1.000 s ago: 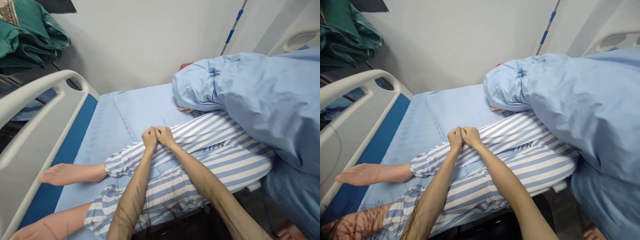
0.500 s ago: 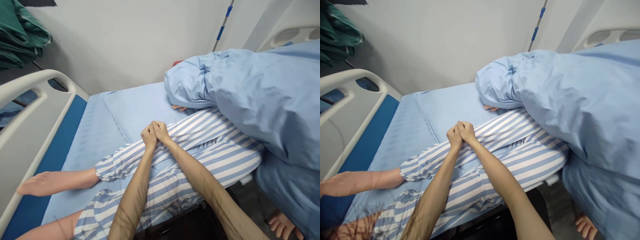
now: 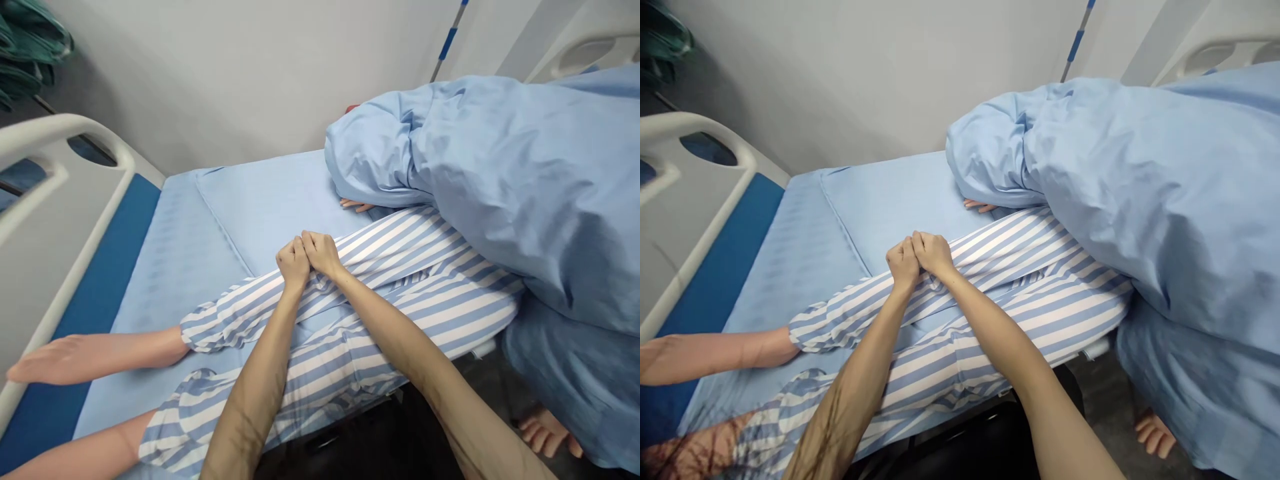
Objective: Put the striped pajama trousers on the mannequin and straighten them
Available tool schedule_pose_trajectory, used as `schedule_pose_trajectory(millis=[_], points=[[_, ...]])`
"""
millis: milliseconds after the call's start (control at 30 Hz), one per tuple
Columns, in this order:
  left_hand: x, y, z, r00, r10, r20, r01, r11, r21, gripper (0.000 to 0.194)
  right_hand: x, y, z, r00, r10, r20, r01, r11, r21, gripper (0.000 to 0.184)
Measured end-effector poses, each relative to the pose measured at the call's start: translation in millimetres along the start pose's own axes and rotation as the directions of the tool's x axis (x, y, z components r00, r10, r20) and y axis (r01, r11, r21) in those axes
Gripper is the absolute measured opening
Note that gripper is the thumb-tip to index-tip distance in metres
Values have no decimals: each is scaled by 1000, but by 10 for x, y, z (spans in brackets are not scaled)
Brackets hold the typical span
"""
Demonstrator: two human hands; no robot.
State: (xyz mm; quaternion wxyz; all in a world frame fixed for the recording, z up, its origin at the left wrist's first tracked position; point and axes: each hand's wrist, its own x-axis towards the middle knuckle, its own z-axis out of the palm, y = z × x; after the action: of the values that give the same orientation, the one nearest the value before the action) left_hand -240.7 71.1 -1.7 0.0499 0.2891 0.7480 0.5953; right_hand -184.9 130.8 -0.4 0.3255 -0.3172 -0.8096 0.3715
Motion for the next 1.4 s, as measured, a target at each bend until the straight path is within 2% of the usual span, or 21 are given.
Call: schedule_pose_trajectory(millis=[100,200,300,367,500,567,667,733,900,1000,1133,1200,1333,1400], points=[[34,206,102,994,106,22,-107,993,45,43,54,97,-2,996,45,-71,-30,978,204,50],[67,277,227,993,107,50,-103,992,-77,42,90,138,-26,988,110,-106,-70,942,328,52],[81,143,296,999,-38,-23,31,964,-263,39,83,117,-22,995,84,-51,-70,972,223,47],[78,21,300,993,-107,-47,88,949,-303,38,71,82,-8,997,72,-19,-69,989,131,45],[65,-93,286,992,-127,-3,122,959,-258,39,96,-6,-45,993,121,-4,-120,992,41,46],[67,-91,291,989,-143,28,145,953,-266,40,134,-51,-109,991,130,15,-129,990,-63,45],[73,-74,302,982,-161,96,183,939,-292,41,168,-79,-210,996,86,11,-81,967,-243,40],[73,-70,303,979,-155,129,185,943,-278,42,154,-53,-243,998,54,15,-48,963,-265,39],[58,-28,297,982,-163,100,185,943,-275,40,60,67,-203,998,69,-5,-69,984,-164,44],[64,108,327,972,-209,105,231,919,-319,38,66,111,-184,997,67,-34,-70,994,-86,45],[87,347,448,930,-336,146,366,820,-440,37,155,174,-205,987,111,-116,-99,989,109,47],[64,388,524,916,-372,148,394,773,-497,37,185,207,-221,974,159,-158,-122,967,223,47],[-49,270,614,958,-279,68,275,828,-488,36,167,229,-241,964,189,-189,-122,940,318,44],[-84,195,623,967,-244,70,248,848,-468,35,165,215,-246,961,186,-206,-112,939,327,44]])
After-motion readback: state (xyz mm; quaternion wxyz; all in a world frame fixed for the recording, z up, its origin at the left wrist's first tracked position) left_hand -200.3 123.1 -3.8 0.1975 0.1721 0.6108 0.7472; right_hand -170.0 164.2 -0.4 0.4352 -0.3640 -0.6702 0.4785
